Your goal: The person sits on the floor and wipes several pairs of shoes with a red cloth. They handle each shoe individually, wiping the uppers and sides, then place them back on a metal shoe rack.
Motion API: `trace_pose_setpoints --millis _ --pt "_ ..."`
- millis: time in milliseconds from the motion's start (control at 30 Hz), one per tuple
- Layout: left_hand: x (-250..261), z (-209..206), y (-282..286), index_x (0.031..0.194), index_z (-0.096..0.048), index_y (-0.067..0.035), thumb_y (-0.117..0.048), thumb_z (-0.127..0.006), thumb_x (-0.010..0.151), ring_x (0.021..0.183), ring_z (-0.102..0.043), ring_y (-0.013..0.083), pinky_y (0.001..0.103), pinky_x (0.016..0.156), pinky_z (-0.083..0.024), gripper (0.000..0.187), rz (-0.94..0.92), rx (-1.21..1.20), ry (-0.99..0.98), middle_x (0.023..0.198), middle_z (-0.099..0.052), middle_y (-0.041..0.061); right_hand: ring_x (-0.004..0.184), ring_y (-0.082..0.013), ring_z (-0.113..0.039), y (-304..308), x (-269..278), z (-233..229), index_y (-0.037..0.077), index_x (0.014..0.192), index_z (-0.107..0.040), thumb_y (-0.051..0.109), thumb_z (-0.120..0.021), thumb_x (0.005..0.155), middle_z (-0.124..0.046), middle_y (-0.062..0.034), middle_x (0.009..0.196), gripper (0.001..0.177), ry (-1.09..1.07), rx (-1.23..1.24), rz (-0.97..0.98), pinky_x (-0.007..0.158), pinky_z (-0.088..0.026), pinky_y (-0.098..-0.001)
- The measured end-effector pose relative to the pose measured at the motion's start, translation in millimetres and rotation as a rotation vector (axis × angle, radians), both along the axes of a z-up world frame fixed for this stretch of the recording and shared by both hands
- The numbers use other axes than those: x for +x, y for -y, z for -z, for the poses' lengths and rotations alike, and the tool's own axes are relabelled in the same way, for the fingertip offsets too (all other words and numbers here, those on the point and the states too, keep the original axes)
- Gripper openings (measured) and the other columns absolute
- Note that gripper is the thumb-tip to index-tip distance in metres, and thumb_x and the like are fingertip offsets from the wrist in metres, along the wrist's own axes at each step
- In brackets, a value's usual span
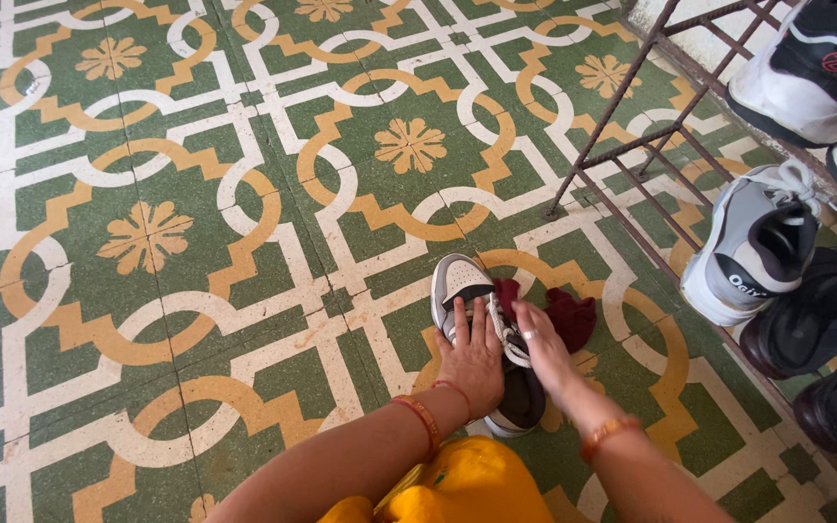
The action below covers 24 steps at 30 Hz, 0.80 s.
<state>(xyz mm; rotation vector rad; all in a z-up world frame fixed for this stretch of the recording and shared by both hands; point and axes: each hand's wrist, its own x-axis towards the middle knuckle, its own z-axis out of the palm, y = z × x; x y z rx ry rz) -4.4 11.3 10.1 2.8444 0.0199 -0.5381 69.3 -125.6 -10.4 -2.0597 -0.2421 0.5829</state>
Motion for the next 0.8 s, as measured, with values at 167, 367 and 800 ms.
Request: trace_pose_setpoints --millis 167,367,800 --pt "-5.1 -15.7 -3.9 0.16 -0.009 0.007 -0.027 -0.046 0.097 0.153 0.011 0.0526 0.076 0.115 -0.012 0.081 0.001 -0.008 0.017 0.17 0.007 0.025 0.144 -0.025 -0.044 41.3 -54.4 13.0 0.014 0.151 -0.046 0.053 -0.043 0.098 -0.049 -0.0099 0.154 0.066 -0.063 0.038 0.218 0.117 -0.033 -0.0418" --pt "10.6 -48.6 -26.0 0.162 -0.003 -0.009 -0.049 -0.073 0.083 0.156 -0.006 0.0412 0.065 0.122 -0.015 0.112 -0.128 -0.355 -0.126 0.169 -0.005 0.017 0.125 -0.0246 -0.06 33.4 -33.8 -30.3 0.009 0.14 -0.061 0.022 -0.059 0.098 -0.065 -0.0125 0.138 0.044 -0.07 0.311 0.449 0.103 -0.046 -0.0375" --pt "36.7 -40.6 -97.8 0.134 -0.042 -0.002 -0.018 -0.067 0.096 0.112 -0.064 0.041 0.047 0.093 -0.055 0.049 -0.543 -0.641 0.908 0.126 -0.059 0.023 0.148 -0.0343 -0.037 -34.2 -52.8 -81.2 0.015 0.152 -0.042 0.046 -0.064 0.096 -0.033 -0.0105 0.166 0.067 0.553 -0.376 -0.209 0.116 -0.04 -0.0507"
